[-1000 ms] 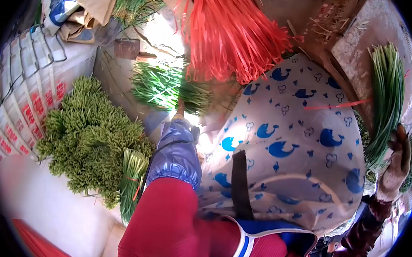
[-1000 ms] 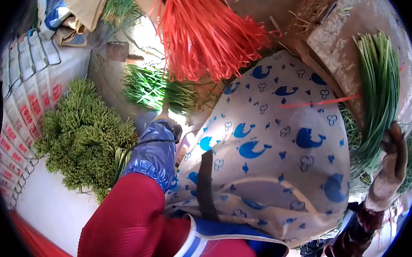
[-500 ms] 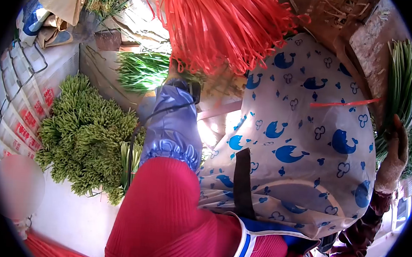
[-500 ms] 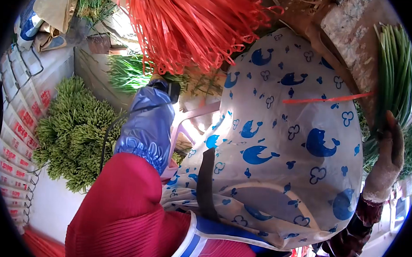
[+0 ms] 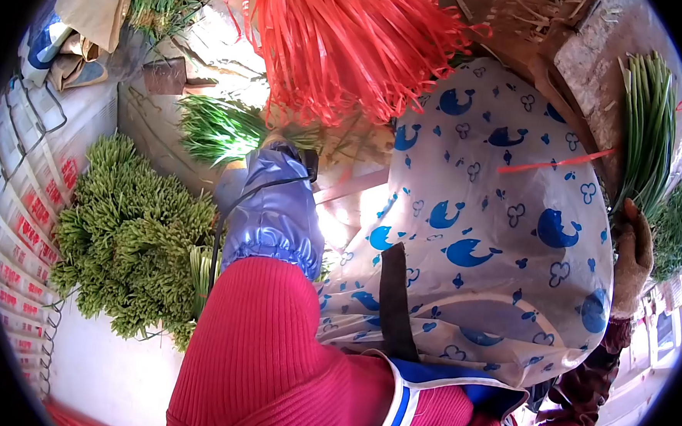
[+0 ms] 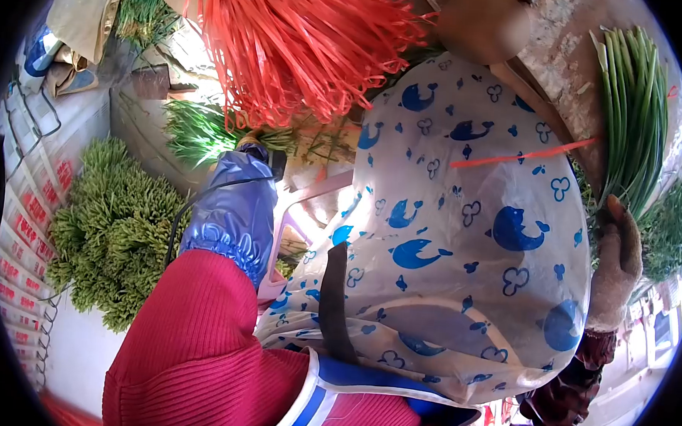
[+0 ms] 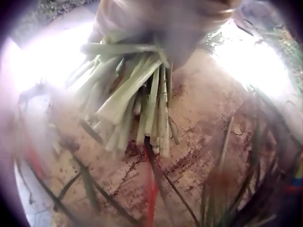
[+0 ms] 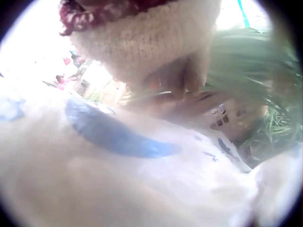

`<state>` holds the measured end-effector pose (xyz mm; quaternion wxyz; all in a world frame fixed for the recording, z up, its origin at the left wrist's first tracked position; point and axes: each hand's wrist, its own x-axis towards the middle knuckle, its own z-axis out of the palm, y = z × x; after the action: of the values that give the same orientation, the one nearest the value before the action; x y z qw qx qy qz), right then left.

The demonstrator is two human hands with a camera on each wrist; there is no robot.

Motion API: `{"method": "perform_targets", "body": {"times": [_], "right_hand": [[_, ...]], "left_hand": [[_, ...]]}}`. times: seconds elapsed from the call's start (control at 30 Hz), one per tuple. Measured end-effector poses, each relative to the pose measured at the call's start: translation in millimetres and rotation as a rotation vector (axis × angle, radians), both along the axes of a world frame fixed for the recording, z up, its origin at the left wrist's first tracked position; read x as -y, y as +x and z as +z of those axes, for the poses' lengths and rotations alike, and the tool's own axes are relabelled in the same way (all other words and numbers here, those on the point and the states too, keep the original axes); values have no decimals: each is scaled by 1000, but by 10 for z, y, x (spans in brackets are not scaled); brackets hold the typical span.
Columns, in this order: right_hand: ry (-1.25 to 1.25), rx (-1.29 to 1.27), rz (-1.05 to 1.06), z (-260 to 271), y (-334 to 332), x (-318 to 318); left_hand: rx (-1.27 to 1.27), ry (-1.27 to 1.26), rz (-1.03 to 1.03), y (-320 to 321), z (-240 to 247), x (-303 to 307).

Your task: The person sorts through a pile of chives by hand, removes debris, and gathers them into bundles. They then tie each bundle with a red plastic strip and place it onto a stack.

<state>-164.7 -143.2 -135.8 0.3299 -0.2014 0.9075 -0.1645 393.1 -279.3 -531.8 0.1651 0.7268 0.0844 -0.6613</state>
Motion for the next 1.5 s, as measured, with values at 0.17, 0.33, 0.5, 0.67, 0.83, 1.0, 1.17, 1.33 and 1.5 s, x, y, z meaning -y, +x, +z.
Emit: {"method": "perform_targets", "body": {"times": [0.17,0.33,0.5,0.67,0.83,1.0,1.17,1.33,1.5], "right_hand": [[27,-24,19,60,64,0],[-41,25,-24,112,-10,-83],[-128,20,67,228,-133,-67],[-332,70,188,328,-307,29],[-355,303,180,744,423,569],[-233,490,816,1025,1554,1081],[-414,664,663,1316,1700,1295],[-717,298,185,1405,1053,1199],[-1668,658,-225,1346,223,497]], "left_hand": [[-103,30,46,487,189,-211],[-333,9,133,1060,746,-381],[-192,-370,147,1149,1632,-495],[-536,-711,177,820,2273,-161],[-658,-1007,71,246,2684,199],[-656,-805,-136,-472,3521,432],[-707,-1335,-692,-1699,4211,756],[-263,-1871,-1200,-3052,4983,668],[89,-2333,-1679,-4589,5019,823]]}}
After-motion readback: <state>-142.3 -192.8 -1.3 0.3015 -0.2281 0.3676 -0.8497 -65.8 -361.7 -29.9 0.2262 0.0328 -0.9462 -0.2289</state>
